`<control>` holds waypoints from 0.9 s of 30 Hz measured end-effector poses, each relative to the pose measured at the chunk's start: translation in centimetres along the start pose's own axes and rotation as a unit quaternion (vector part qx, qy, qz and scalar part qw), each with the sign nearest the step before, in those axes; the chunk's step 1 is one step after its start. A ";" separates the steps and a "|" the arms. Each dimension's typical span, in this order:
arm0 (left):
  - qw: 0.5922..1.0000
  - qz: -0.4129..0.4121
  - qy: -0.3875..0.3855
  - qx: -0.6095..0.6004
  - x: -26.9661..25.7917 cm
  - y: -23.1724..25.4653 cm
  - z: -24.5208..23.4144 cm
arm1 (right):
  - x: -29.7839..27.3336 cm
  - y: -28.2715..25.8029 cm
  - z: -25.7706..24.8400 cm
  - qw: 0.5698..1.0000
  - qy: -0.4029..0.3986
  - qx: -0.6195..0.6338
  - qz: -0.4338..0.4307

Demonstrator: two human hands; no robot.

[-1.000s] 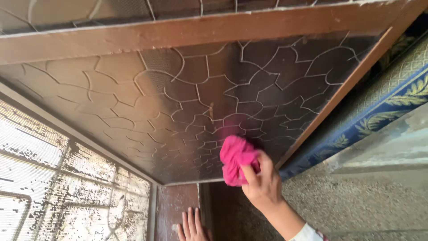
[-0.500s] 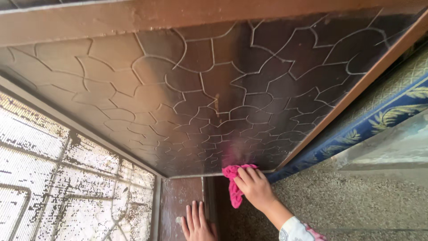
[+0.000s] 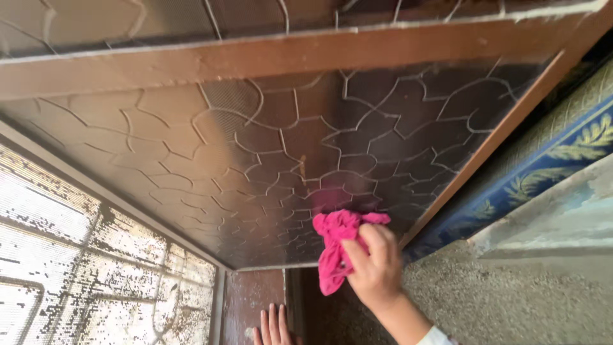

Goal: The person wipes the lower edge and side of a brown metal window frame with a pink cloth, then moves to the adjacent patterned glass pane and wipes it. The person continues wiping the frame and glass repeatedly.

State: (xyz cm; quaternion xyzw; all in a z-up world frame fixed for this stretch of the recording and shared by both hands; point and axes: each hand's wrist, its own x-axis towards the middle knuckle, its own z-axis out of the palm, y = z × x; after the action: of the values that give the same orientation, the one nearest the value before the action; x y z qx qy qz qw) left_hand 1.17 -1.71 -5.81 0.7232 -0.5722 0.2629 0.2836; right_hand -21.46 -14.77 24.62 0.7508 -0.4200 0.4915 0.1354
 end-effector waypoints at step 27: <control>1.000 -0.021 0.017 -0.007 0.6 0.2 1.0 | -6.7 6.2 -0.6 0.997 -0.054 -0.045 -0.040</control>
State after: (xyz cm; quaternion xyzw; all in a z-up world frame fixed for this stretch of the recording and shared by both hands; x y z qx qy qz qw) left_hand 1.19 -2.81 -6.08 0.7281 -0.5541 0.2653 0.3041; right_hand -27.66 -14.78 17.88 0.7856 -0.4182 0.4247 0.1660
